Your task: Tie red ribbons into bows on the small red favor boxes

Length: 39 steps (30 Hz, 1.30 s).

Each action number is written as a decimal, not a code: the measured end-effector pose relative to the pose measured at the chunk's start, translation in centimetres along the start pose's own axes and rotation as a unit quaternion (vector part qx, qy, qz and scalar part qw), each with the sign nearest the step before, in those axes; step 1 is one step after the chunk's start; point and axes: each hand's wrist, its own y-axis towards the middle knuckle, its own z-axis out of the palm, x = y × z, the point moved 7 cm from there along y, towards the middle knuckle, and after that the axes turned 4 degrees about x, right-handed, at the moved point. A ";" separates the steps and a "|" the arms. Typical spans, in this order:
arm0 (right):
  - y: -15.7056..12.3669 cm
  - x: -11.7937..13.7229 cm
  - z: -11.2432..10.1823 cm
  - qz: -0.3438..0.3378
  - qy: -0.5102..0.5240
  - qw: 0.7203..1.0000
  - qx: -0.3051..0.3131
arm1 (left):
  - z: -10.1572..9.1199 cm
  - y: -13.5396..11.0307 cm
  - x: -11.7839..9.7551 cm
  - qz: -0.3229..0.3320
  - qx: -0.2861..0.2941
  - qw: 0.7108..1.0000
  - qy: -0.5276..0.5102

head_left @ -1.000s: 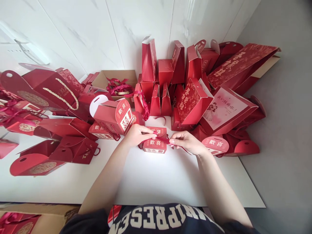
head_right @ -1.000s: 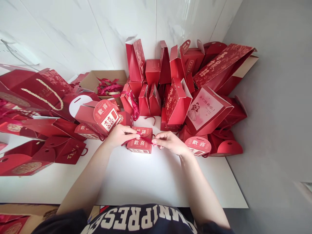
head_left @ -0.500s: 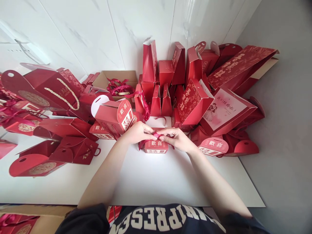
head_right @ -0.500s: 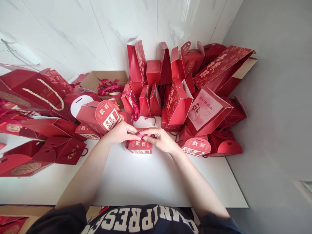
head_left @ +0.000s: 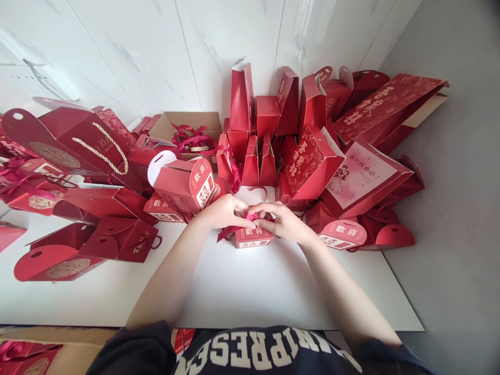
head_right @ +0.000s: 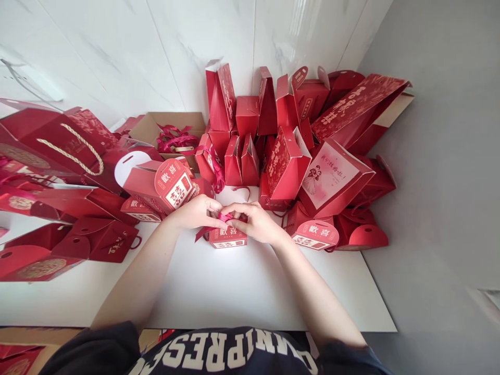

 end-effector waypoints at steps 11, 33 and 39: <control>-1.1 0.1 -0.9 0.064 -0.067 0.995 -0.046 | 0.1 -0.4 0.4 0.003 -0.044 0.998 0.035; -1.3 -0.4 -0.5 0.077 -0.049 0.976 -0.198 | 0.6 -0.7 0.8 -0.001 -0.082 0.996 -0.018; -2.0 -1.3 -0.7 0.098 -0.027 0.972 -0.212 | 0.7 -1.0 0.6 -0.001 -0.076 0.997 -0.035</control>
